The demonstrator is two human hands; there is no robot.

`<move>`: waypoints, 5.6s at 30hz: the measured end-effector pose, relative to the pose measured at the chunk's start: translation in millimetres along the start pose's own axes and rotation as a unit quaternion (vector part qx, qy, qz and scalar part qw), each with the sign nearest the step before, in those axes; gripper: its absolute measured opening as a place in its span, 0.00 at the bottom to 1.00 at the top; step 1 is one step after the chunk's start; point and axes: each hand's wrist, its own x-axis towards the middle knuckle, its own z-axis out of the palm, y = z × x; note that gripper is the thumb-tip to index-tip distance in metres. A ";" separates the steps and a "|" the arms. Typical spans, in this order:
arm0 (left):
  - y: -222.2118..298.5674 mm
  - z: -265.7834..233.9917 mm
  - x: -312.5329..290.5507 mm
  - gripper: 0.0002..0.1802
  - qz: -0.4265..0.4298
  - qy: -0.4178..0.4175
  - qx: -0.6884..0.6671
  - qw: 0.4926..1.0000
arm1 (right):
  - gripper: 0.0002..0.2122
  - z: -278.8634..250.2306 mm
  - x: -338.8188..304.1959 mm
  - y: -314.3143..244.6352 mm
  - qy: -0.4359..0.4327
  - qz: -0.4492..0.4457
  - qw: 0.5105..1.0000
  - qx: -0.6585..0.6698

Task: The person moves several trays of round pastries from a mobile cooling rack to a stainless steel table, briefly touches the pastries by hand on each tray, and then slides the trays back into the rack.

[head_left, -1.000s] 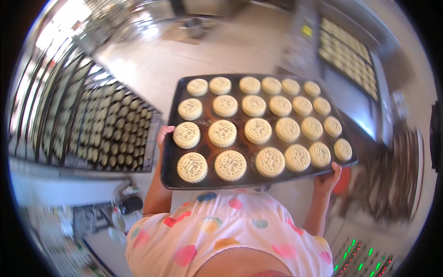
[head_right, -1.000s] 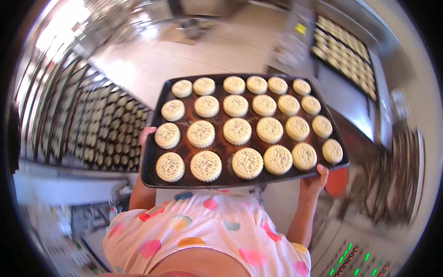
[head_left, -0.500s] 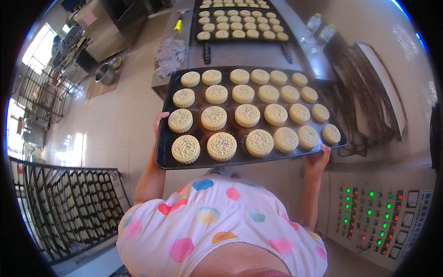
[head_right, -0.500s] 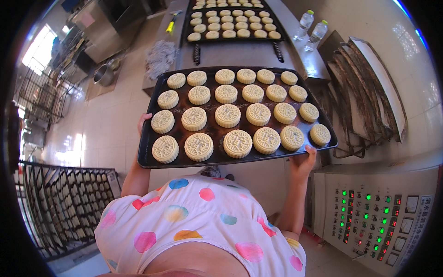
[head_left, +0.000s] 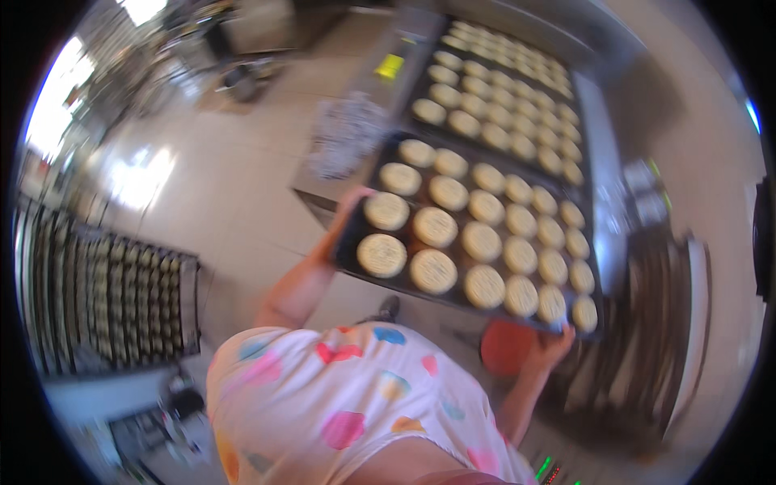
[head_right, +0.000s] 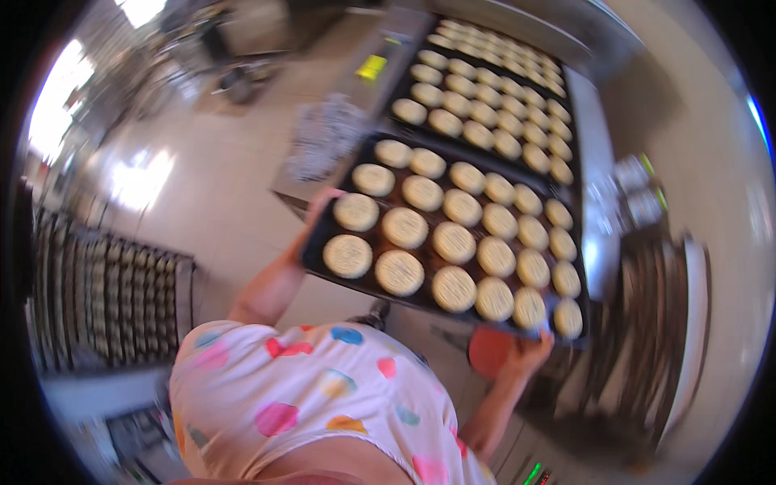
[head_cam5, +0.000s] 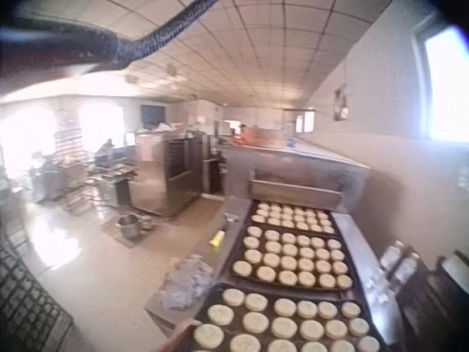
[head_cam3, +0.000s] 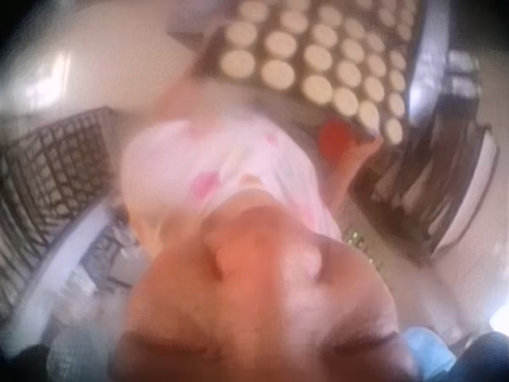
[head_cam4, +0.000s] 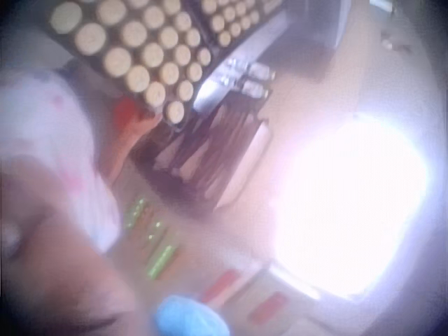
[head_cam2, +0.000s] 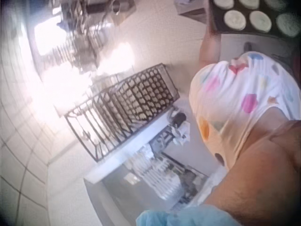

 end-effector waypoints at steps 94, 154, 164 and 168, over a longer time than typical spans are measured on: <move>25.9 -119.7 -190.6 0.42 -0.487 0.173 0.204 0.831 | 0.34 -48.7 -83.1 45.6 0.307 -0.076 0.752 -0.579; 20.5 -161.4 -176.6 0.45 -0.585 0.070 0.283 0.757 | 0.27 122.9 -183.9 112.0 -0.354 -0.266 0.396 -0.805; 24.0 -164.9 -177.0 0.43 -0.546 0.098 0.266 0.789 | 0.08 225.9 -251.0 50.9 -0.344 -0.279 0.561 -0.700; 32.8 -165.4 -170.9 0.43 -0.586 0.058 0.269 0.762 | 0.07 273.1 -352.2 -55.9 -0.291 -0.511 0.604 -0.538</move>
